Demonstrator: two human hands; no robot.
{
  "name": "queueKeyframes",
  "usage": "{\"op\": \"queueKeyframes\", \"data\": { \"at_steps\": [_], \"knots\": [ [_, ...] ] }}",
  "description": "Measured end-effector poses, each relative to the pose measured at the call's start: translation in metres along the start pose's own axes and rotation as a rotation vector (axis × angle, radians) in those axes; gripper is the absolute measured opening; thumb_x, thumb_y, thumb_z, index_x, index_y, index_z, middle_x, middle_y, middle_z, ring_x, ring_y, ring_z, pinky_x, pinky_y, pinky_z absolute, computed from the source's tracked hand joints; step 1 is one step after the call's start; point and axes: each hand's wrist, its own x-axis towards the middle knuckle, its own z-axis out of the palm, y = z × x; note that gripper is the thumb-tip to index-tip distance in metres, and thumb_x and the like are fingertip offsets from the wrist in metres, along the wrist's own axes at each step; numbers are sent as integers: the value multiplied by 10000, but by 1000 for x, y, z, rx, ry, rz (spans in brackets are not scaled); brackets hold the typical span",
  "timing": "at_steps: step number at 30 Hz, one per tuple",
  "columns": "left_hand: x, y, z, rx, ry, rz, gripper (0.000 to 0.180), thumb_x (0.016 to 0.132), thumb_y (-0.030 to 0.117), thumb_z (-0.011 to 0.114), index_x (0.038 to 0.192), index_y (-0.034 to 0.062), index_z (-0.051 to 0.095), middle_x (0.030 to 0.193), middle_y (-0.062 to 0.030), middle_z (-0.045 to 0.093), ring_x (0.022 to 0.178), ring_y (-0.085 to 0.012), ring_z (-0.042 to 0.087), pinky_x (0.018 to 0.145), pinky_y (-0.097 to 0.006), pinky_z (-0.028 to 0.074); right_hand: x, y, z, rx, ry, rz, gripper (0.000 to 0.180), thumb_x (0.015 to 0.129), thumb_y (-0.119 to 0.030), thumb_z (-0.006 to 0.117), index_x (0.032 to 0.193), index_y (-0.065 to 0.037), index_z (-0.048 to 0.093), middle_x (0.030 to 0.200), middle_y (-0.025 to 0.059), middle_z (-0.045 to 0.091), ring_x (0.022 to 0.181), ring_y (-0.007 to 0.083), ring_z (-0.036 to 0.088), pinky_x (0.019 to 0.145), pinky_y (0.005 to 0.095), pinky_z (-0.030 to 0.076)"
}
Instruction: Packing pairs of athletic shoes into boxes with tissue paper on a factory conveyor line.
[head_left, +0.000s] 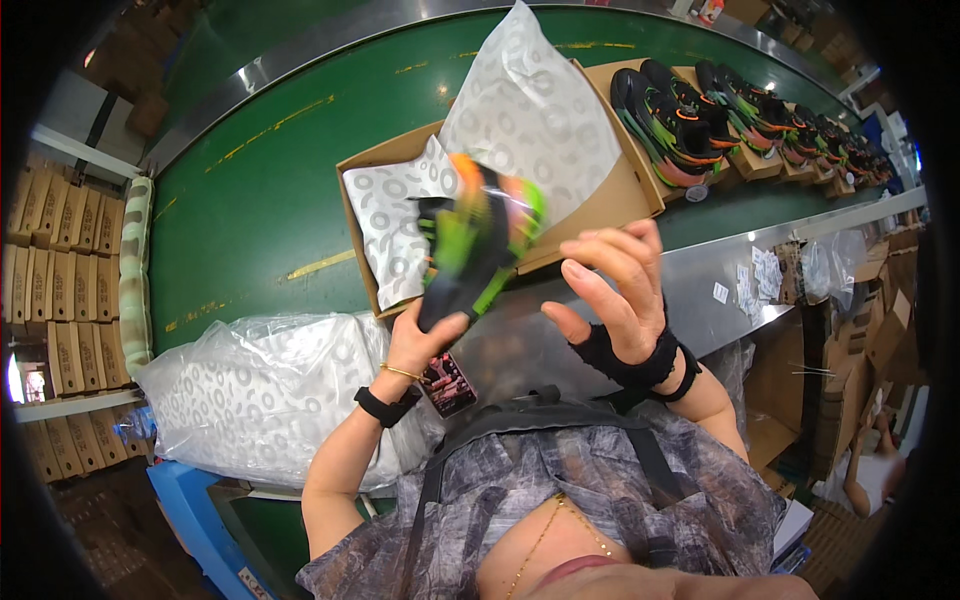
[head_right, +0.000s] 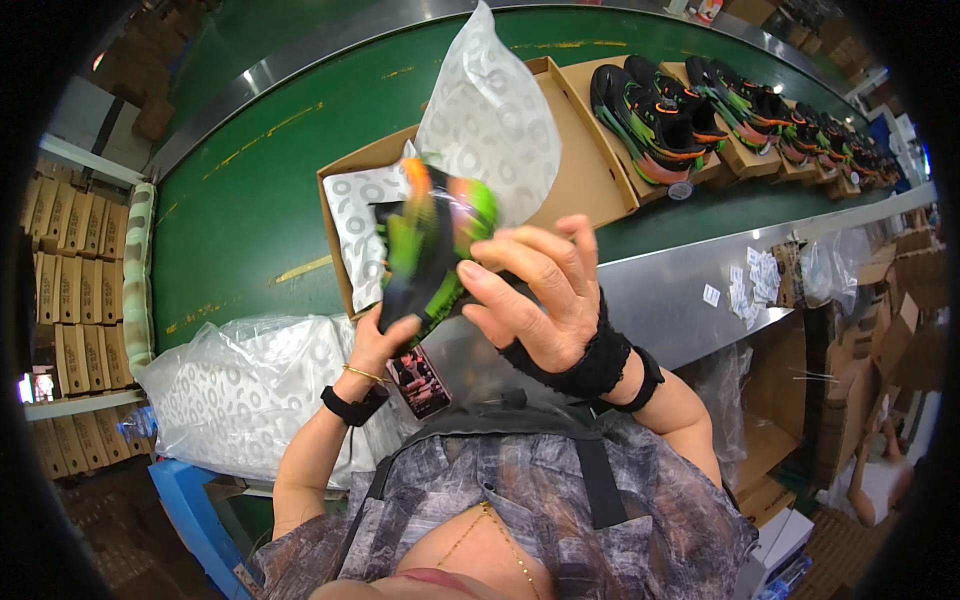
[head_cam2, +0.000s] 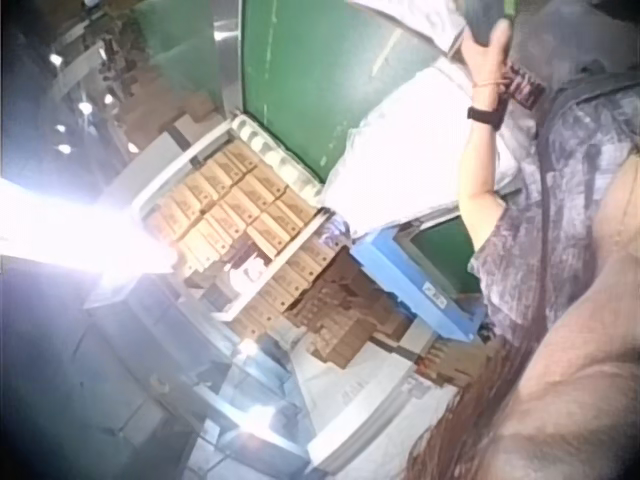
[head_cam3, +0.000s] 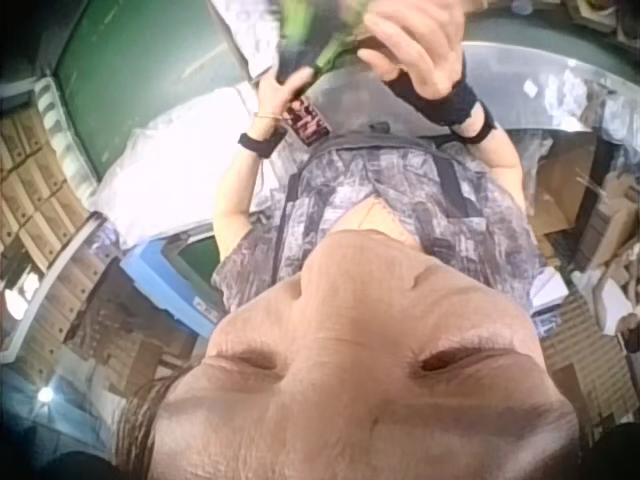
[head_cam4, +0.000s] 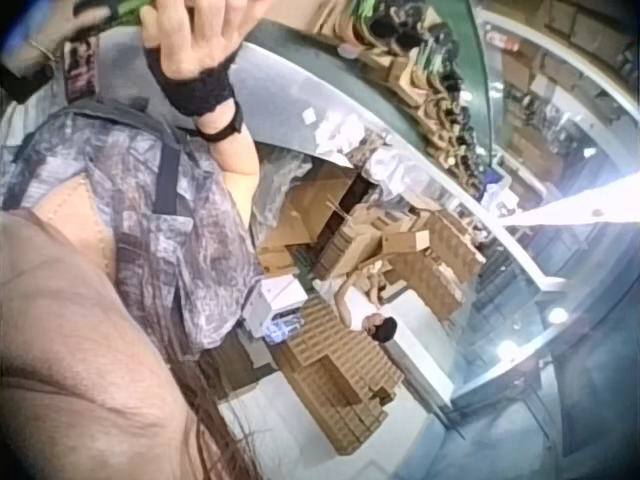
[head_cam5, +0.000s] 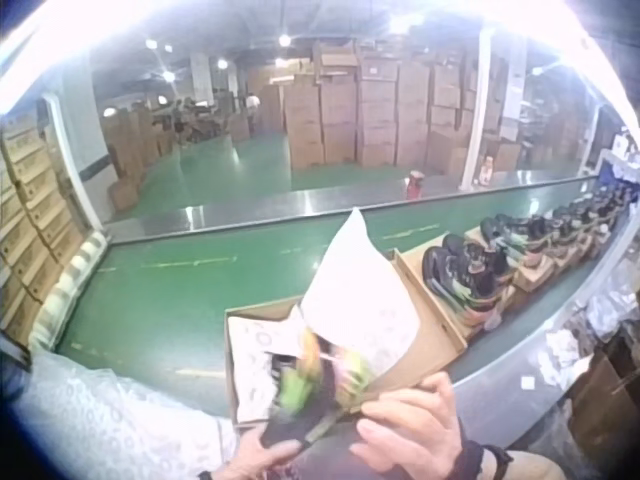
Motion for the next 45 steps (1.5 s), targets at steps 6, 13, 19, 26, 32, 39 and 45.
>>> {"op": "queueKeyframes", "data": {
  "at_steps": [6, 13, 19, 26, 32, 39, 45],
  "knots": [
    [87, 20, 1, -631, 174, -296, 697, 672, 695, 466, 1023, 97, 536, 831, -37, 604, 636, -175, 579, 483, -368, 487, -117, 39, 37, 496, -757, 634, 541, 724, -275, 651, 1157, -36, 431, 1071, 134, 510, 947, 264, 516, 801, 349, 426],
    [167, -7, 30, -103, -193, -644, 743, 755, 588, 479, 1180, -13, 373, 1093, -165, 502, 831, -363, 552, 667, -437, 496, -174, 94, 103, 1096, -140, 1604, 466, 727, -308, 649, 1113, -127, 461, 1051, 40, 519, 952, 183, 510, 699, 326, 432],
    [139, 5, 10, -198, -151, -361, 566, 835, 442, 468, 1126, -41, 420, 1009, -186, 534, 825, -300, 574, 668, -364, 505, -138, 90, 102, 549, 3, 1323, 341, 746, -151, 558, 1052, -26, 472, 931, 99, 557, 856, 211, 543, 684, 285, 421],
    [95, 11, -33, -337, 543, -1, 638, 857, 525, 323, 1162, -26, 424, 1097, -159, 514, 1029, -248, 479, 786, -391, 415, -142, 88, 124, -378, -196, 389, 468, 689, -10, 501, 1151, -71, 453, 1283, 130, 366, 1129, 268, 391, 839, 474, 297],
    [130, -58, -9, 521, 415, -103, 686, 861, 498, 289, 969, -145, 503, 1032, -363, 464, 956, -444, 474, 858, -435, 364, -157, 85, 137, -451, -534, 132, 487, 718, -47, 503, 1189, -157, 451, 1285, 118, 374, 1173, 300, 356, 824, 545, 290],
    [126, -26, -15, -680, 58, -243, 570, 730, 445, 576, 1124, 46, 471, 1011, -91, 576, 871, -196, 581, 764, -327, 471, -113, 80, 111, -374, -599, 185, 472, 695, -59, 502, 1160, -133, 472, 1225, 124, 440, 1146, 299, 398, 883, 498, 291],
    [83, -16, -16, -781, 158, 30, 481, 807, 368, 468, 1116, -1, 465, 1043, -122, 555, 893, -235, 570, 769, -327, 477, -70, 77, 69, -212, -369, 18, 360, 701, -92, 503, 1060, -113, 519, 1115, 102, 507, 1038, 228, 491, 852, 464, 328]
  ]
}}
